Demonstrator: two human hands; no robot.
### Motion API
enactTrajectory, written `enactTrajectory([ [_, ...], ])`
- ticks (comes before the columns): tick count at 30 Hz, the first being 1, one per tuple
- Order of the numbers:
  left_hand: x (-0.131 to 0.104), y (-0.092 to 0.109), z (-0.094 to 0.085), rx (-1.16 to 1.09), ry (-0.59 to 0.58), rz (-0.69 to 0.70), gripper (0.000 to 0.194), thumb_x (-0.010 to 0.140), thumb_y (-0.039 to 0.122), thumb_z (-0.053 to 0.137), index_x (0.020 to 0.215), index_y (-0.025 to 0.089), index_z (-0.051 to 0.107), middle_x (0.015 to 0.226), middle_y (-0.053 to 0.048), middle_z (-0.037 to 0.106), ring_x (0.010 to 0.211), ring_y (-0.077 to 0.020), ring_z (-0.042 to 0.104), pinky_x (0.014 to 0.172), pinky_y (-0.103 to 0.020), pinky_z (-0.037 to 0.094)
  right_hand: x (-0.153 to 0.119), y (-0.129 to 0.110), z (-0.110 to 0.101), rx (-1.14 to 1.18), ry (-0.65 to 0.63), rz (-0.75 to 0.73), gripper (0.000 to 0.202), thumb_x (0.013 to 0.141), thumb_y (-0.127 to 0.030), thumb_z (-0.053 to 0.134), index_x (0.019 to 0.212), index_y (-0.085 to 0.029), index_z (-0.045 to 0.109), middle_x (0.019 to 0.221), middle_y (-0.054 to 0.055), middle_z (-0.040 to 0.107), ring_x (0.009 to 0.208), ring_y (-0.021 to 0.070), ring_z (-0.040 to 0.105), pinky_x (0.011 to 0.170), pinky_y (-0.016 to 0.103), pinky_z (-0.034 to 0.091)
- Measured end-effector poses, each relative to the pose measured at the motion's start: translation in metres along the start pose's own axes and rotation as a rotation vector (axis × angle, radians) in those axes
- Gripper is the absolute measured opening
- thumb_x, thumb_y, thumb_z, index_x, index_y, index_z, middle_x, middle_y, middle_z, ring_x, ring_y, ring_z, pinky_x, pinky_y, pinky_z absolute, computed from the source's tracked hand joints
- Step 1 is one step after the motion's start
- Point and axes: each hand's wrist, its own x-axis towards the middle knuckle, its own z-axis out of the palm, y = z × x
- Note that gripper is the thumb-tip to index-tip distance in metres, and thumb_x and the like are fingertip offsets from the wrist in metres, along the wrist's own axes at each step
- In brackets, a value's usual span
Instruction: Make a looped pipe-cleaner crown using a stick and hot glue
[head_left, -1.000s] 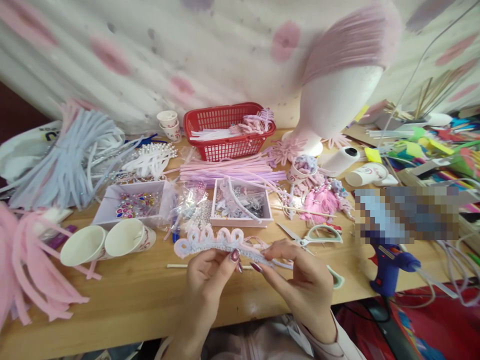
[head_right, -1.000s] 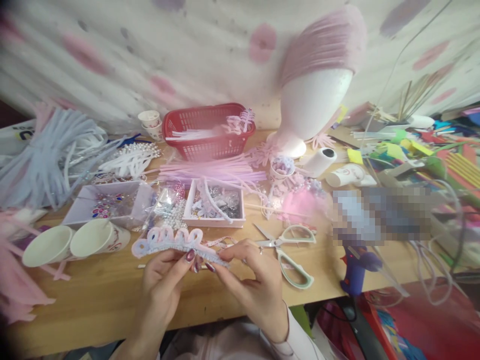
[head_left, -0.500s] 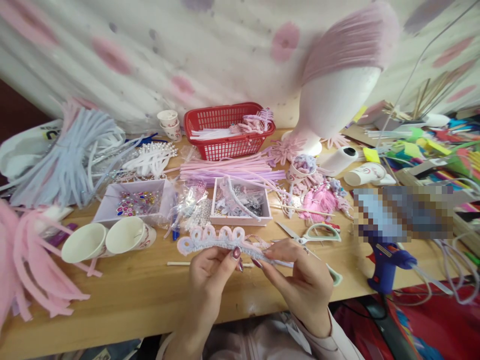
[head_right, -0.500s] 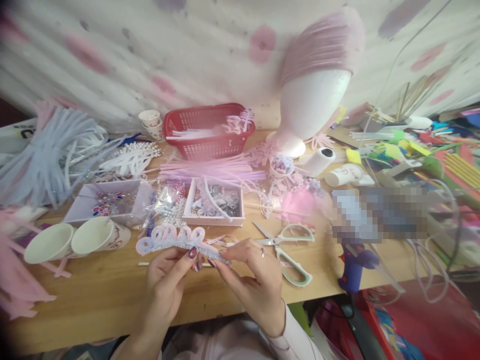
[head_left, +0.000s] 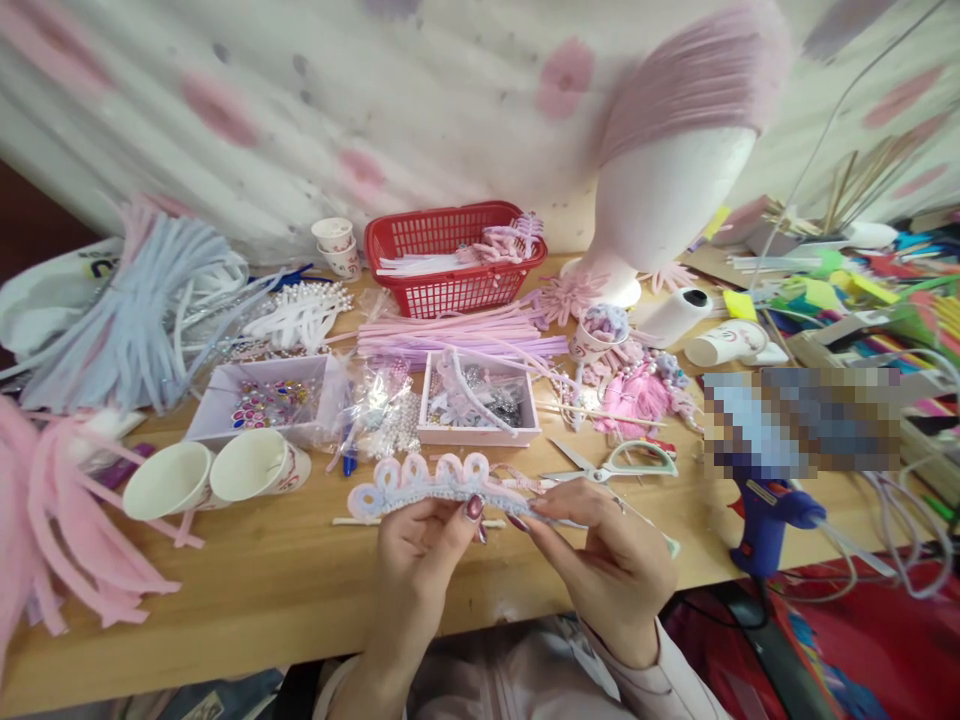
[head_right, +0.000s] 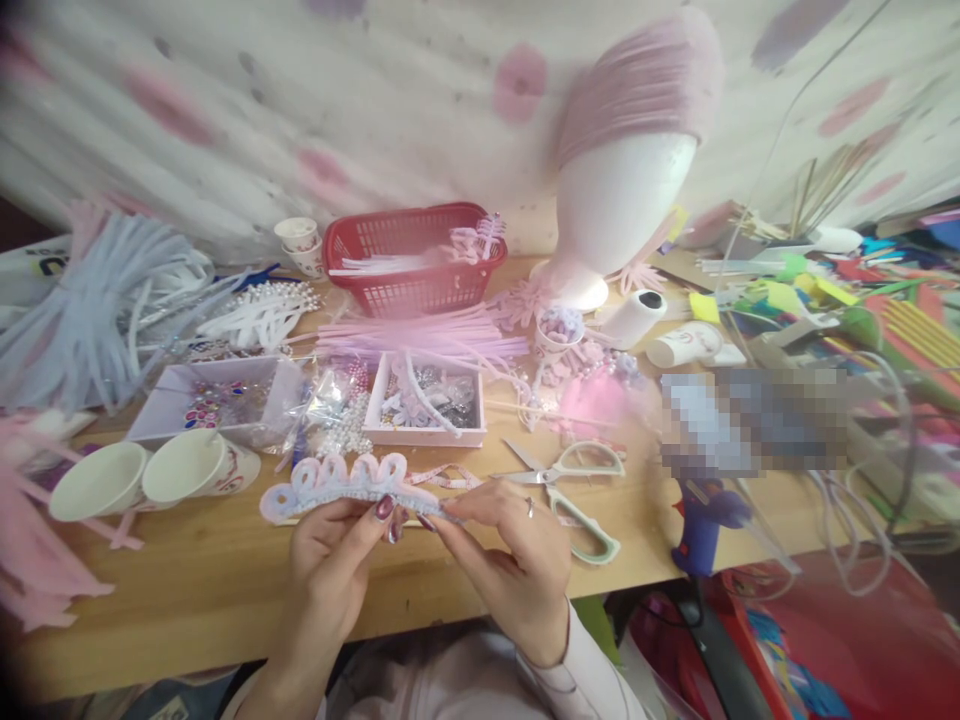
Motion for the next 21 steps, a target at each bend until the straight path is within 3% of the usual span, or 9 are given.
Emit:
enactTrajectory([
  [12,-0.0024,0.0002,0.0047,-0.072,0.016,0.008,0.027,0.063,0.040,0.090,0.057,0.018,0.075,0.054,-0.002,0.070,0.054,-0.0136,0.060,0.056,-0.023,0.046,-0.0021,-0.0011,-0.0016,0.064,0.031,0.029,0.026,0.081,-0.004,0.077,0.098,-0.024,0.072,0.078,0.003,0.075,0.067,0.0182,0.069,0.063,0.034,0.057],
  [21,-0.0015,-0.0006,0.0019,0.009,-0.011,0.025,0.029,0.068,0.043,0.086,0.059,0.018,0.074,0.055,-0.004,0.069,0.055,-0.0160,0.061,0.056,-0.026,0.046,0.0009,-0.0024,-0.0022,0.051,0.031,-0.004,0.028,0.081,-0.003,0.075,0.100,-0.024,0.073,0.078,0.003,0.076,0.068,0.0190,0.070,0.063,0.034,0.058],
])
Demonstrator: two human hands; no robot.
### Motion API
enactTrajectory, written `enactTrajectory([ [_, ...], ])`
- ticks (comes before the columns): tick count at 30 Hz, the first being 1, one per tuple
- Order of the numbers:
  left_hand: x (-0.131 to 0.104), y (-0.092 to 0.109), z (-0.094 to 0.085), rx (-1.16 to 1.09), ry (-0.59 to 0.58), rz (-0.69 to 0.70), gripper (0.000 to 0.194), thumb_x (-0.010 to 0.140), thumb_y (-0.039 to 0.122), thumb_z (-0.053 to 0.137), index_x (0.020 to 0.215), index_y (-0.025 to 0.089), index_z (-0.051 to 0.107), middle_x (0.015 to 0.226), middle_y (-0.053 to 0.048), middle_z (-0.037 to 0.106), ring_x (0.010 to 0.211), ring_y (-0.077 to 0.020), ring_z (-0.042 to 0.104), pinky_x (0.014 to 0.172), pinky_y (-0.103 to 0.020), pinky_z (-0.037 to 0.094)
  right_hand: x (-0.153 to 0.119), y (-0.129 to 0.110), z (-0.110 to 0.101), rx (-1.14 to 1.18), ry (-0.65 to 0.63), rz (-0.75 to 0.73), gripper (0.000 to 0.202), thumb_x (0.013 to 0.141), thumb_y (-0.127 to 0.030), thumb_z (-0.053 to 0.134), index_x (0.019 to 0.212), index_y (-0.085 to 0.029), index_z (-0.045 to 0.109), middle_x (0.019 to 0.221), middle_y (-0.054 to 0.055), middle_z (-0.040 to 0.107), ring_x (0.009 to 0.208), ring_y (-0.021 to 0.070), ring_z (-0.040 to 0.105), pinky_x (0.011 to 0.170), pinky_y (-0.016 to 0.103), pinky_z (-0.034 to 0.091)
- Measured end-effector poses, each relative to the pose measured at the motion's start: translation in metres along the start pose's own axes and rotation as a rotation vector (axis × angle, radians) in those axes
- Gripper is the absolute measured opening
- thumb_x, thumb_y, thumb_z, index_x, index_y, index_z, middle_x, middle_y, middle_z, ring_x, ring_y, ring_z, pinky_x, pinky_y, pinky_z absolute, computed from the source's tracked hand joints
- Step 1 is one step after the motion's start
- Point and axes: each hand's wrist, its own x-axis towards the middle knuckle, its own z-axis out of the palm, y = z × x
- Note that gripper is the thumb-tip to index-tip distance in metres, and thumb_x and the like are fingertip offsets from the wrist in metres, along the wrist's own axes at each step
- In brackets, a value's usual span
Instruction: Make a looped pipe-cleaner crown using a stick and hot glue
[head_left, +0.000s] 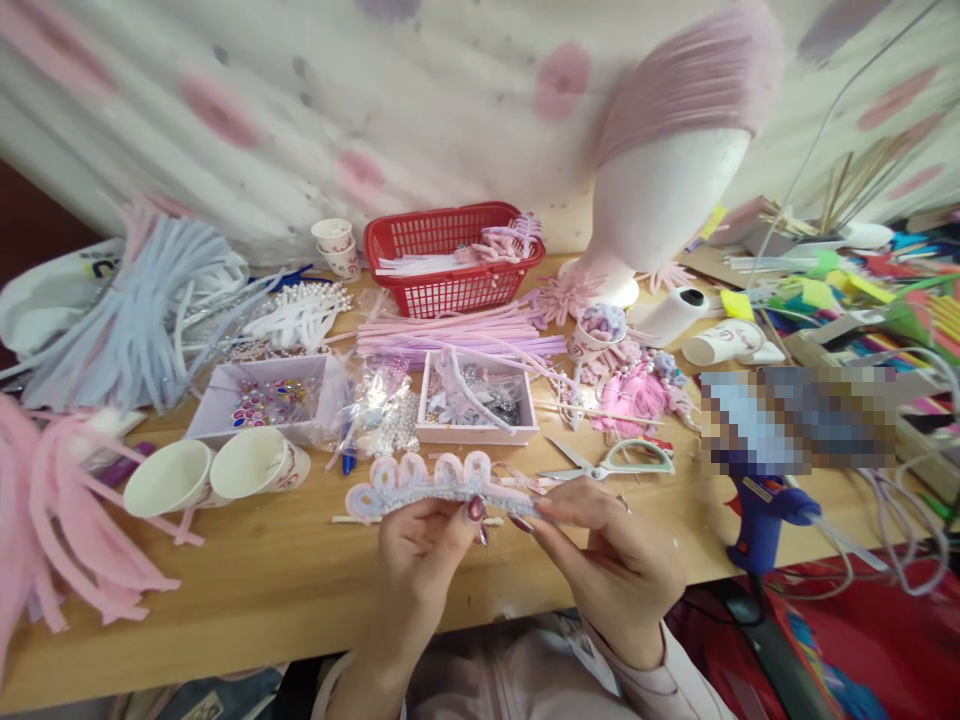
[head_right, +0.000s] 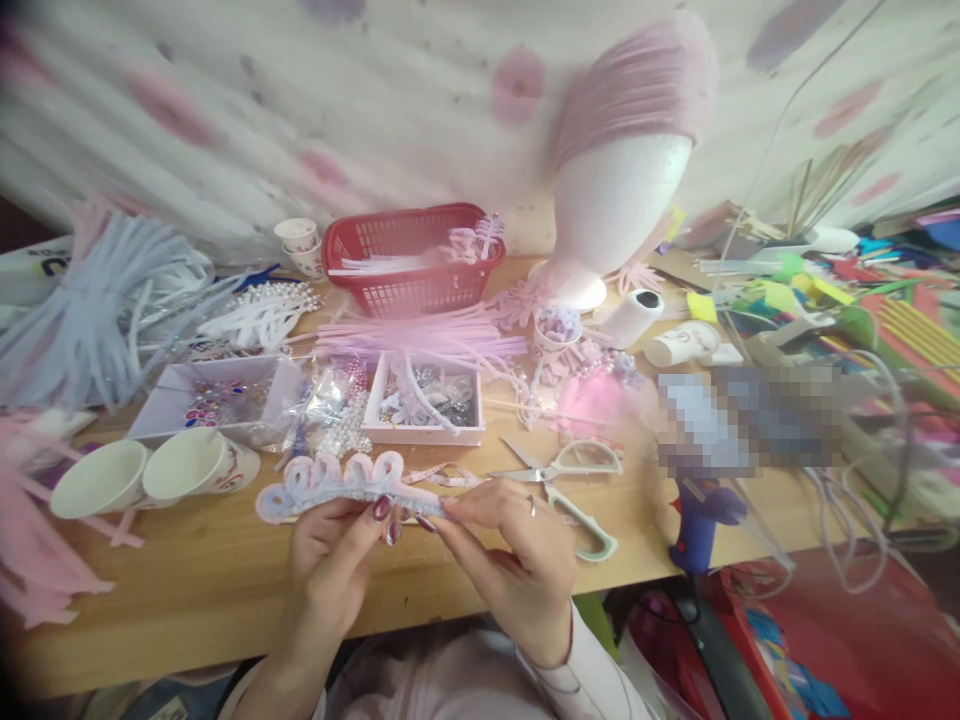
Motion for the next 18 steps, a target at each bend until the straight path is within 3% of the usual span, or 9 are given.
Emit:
enactTrajectory([
  [8,-0.0001,-0.0026,0.0010,-0.043,-0.011,-0.015,0.030,0.070,0.044,0.086,0.059,0.018,0.075,0.055,-0.003,0.069,0.055,-0.0151,0.060,0.057,-0.026,0.047,-0.0014,-0.0008,-0.0025,-0.098,-0.004,-0.077,0.038,0.078,0.002,0.076,0.106,-0.023,0.071,0.079,0.003,0.075,0.071,0.0201,0.070,0.062,0.034,0.057],
  [18,0.0012,-0.0020,0.0073,-0.079,0.038,-0.051,0.032,0.064,0.045,0.090,0.057,0.018,0.075,0.055,-0.003,0.071,0.055,-0.0145,0.062,0.060,-0.023,0.052,0.0013,0.0011,-0.0026,-0.132,-0.001,-0.057,0.031,0.078,0.002,0.077,0.098,-0.021,0.071,0.077,0.002,0.075,0.070,0.0180,0.072,0.064,0.029,0.059],
])
